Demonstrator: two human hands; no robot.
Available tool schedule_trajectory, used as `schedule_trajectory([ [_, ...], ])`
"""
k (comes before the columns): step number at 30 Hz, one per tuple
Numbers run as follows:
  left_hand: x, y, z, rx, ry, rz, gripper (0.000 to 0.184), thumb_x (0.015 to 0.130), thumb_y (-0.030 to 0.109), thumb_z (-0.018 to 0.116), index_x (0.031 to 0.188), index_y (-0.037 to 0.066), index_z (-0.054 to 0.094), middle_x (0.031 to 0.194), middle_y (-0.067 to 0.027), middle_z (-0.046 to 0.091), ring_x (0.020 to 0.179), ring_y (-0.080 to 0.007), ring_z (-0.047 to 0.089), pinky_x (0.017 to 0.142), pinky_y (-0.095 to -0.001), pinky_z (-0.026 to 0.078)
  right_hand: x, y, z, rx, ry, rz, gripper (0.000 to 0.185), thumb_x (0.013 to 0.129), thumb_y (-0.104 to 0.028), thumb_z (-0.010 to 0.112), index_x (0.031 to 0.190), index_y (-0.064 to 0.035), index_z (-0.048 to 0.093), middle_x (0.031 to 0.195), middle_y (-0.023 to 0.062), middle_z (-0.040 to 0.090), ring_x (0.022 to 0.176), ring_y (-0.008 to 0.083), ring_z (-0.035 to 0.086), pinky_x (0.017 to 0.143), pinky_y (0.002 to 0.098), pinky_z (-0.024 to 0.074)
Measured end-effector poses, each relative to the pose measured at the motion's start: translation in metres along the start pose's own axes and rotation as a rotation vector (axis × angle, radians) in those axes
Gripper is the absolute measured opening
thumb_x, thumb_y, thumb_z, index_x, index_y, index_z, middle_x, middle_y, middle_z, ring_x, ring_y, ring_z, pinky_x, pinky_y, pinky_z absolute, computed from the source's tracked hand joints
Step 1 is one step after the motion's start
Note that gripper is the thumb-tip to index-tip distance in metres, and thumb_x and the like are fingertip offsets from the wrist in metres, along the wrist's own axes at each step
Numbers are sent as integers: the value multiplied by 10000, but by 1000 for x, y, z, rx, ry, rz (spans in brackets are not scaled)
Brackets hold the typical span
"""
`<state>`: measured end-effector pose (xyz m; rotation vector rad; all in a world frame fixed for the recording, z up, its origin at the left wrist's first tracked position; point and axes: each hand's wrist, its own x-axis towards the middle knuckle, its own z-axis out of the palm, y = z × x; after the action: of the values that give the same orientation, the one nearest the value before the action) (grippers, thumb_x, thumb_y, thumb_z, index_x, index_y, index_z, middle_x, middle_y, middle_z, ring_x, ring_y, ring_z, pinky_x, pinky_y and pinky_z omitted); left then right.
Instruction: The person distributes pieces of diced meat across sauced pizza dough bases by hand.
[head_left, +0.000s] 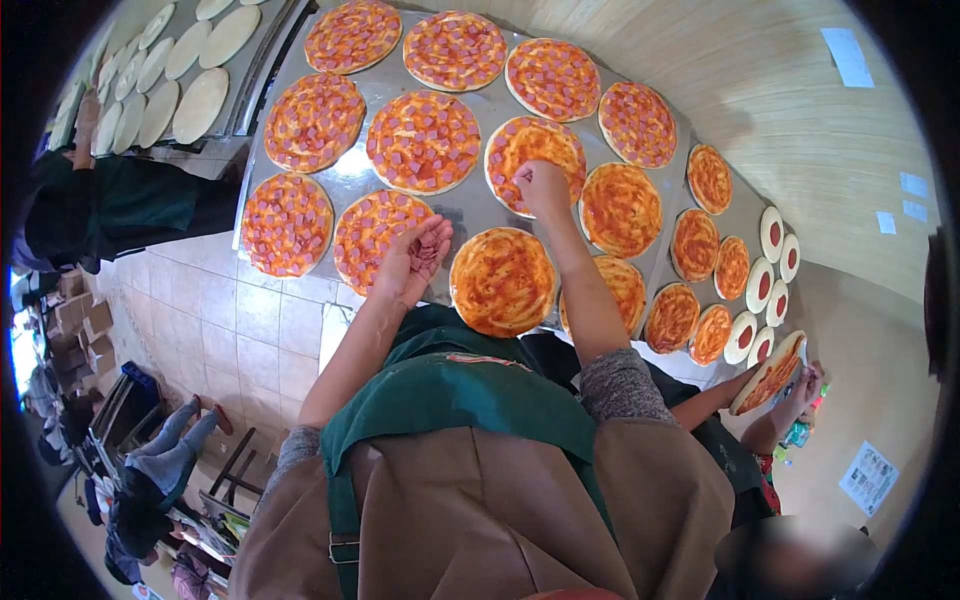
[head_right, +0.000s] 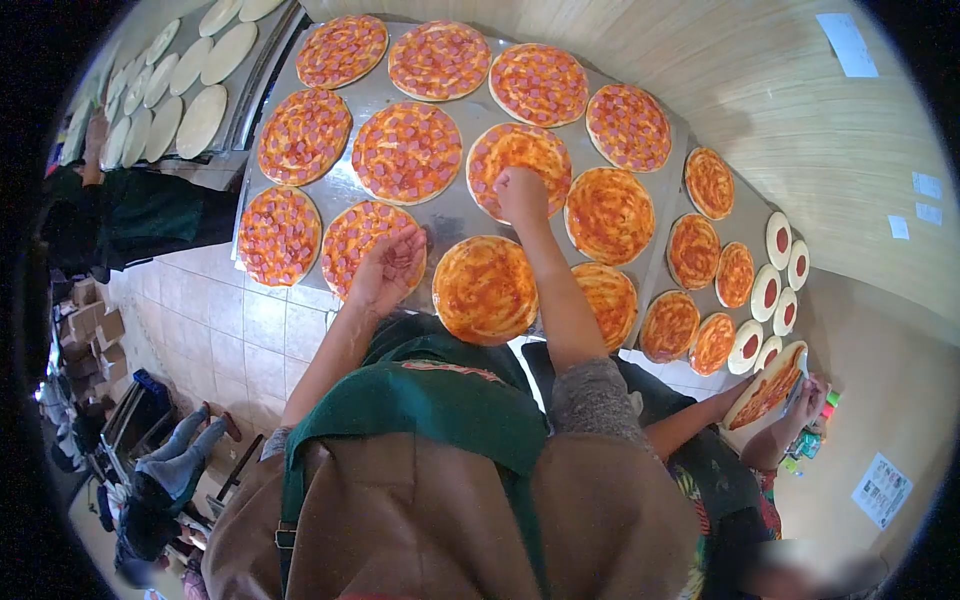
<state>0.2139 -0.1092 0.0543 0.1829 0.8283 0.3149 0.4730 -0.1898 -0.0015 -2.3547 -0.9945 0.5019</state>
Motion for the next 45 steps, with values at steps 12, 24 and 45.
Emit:
schedule_trajectory([
  [12, 1, 3, -3, 20, -20, 18, 342, 972, 187, 419, 1211, -36, 523, 1119, -131, 636, 1006, -176, 632, 884, -272, 525, -21, 31, -25, 887, -258, 312, 146, 859, -63, 644, 973, 24, 667, 825, 62, 696, 643, 95, 610, 571, 207, 481],
  [24, -5, 0, -5, 3, -2, 6, 345, 976, 198, 422, 1215, -28, 524, 1141, -136, 624, 1030, -188, 622, 896, -281, 520, -22, 24, 1, 235, 44, 186, 175, 748, -102, 721, 868, 16, 675, 766, 132, 683, 674, 224, 652, 660, 326, 504],
  [45, -10, -3, -12, 20, -1, 18, 339, 967, 179, 422, 1205, -39, 525, 1123, -138, 630, 1013, -191, 628, 880, -288, 527, -23, 47, -12, 230, 27, 172, 91, 757, -31, 683, 813, 32, 650, 780, 108, 700, 683, 200, 677, 653, 307, 523],
])
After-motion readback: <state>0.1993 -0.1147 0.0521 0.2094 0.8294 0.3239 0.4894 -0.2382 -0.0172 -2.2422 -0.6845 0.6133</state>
